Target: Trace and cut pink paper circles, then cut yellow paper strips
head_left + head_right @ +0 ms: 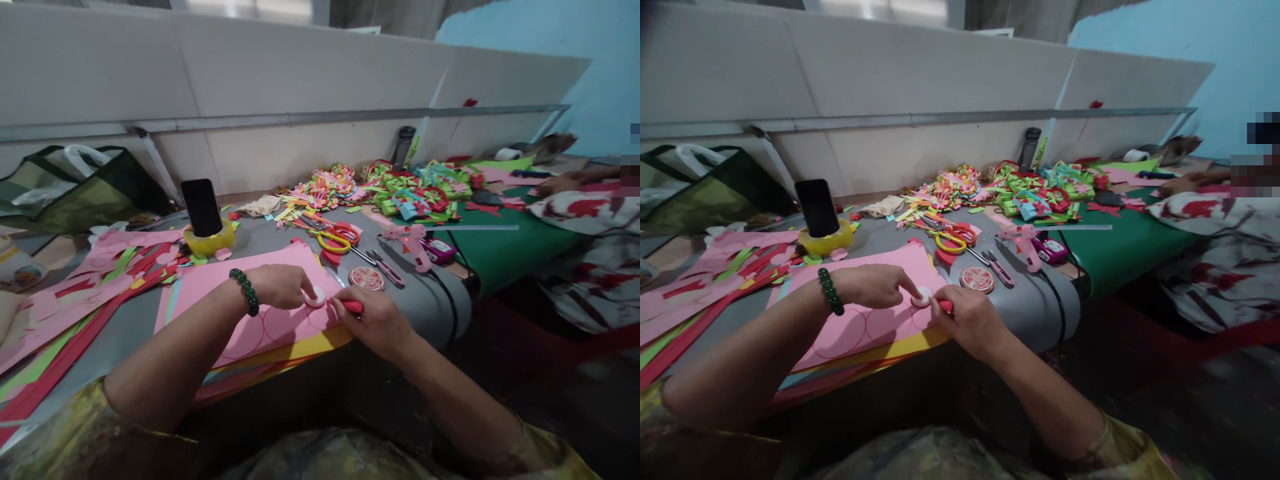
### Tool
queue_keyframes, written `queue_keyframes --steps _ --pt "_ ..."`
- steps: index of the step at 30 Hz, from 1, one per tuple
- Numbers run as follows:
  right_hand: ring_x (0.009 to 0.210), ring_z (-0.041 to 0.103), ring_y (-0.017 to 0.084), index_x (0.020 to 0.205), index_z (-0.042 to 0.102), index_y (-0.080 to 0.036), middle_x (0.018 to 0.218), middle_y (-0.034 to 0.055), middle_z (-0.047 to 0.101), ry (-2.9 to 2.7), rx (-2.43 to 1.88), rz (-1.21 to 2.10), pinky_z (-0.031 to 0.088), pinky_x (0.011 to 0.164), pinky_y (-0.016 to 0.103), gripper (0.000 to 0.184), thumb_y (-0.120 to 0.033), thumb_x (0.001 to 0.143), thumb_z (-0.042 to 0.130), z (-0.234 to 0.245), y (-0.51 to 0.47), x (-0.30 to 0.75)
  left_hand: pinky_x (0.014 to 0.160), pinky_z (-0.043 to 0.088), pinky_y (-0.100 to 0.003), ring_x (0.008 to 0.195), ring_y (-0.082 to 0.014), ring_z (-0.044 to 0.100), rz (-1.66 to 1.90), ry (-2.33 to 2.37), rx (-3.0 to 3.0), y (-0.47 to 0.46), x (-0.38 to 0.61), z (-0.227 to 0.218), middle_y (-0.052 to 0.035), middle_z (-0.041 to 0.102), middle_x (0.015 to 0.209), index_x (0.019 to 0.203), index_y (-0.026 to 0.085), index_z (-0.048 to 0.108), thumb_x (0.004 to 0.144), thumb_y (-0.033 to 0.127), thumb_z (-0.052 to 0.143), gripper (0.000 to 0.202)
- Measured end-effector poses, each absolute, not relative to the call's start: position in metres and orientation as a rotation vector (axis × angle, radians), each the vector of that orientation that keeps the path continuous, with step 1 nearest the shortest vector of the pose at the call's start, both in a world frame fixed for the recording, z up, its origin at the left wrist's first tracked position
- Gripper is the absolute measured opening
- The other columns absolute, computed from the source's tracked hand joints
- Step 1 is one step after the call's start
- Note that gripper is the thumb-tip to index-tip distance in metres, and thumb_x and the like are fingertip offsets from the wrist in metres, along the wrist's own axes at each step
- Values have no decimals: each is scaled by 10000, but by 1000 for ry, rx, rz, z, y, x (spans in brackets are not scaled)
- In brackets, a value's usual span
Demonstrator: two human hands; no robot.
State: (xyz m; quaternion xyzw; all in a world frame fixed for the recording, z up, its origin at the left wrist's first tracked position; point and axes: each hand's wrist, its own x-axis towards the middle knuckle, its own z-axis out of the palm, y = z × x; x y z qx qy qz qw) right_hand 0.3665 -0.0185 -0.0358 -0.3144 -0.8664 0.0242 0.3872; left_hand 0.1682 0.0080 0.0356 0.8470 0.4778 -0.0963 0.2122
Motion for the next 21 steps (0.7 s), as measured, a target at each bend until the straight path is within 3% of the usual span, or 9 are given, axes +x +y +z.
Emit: queue_keyframes --steps 3,5,7,9,12,16,21 --pt "651 623 152 822 617 -199 748 32 666 -1951 -913 176 496 618 269 105 -251 864 535 -30 -15 376 628 424 -273 732 -191 598 -212 1320 2346 5 166 36 -64 710 921 1123 264 665 749 233 489 415" --pt "599 610 140 851 621 -203 736 21 650 -1733 -963 346 501 558 260 115 -284 867 540 -23 -16 379 680 426 -275 770 -181 580 -142 1283 2359 2 163 37 -71 686 967 1132 222 649 821 355 461 387" --pt "533 581 123 842 616 -198 678 5 622 -1562 -942 501 487 496 244 130 -308 864 550 -14 -20 377 688 415 -270 712 -151 533 40 1236 2263 -1 158 37 -71 649 908 1221 167 566 898 504 295 540" --pt "512 574 113 807 613 -193 641 -6 605 -1486 -865 617 487 487 234 132 -308 855 567 -7 -26 371 595 375 -256 578 -122 419 295 1173 2004 -5 151 36 -22 559 765 1375 153 375 900 591 67 715" --pt "527 595 109 801 624 -195 669 -6 623 -1502 -748 740 499 504 231 109 -278 852 578 1 -37 359 491 247 -240 523 -112 272 570 1003 1616 -10 144 30 24 428 731 1466 232 130 819 674 -84 812" --pt "549 603 111 831 633 -203 641 -10 645 -1621 -644 745 510 563 243 58 -225 850 583 3 -47 345 510 216 -248 554 -110 251 682 845 1525 -19 141 22 2 415 828 1470 277 111 794 694 -103 822" --pt "554 615 118 830 640 -195 682 9 658 -1669 -657 787 511 523 229 50 -218 836 597 0 -48 335 569 311 -259 588 -121 273 668 923 1691 -35 143 26 -12 415 900 1469 315 75 783 688 -130 808"
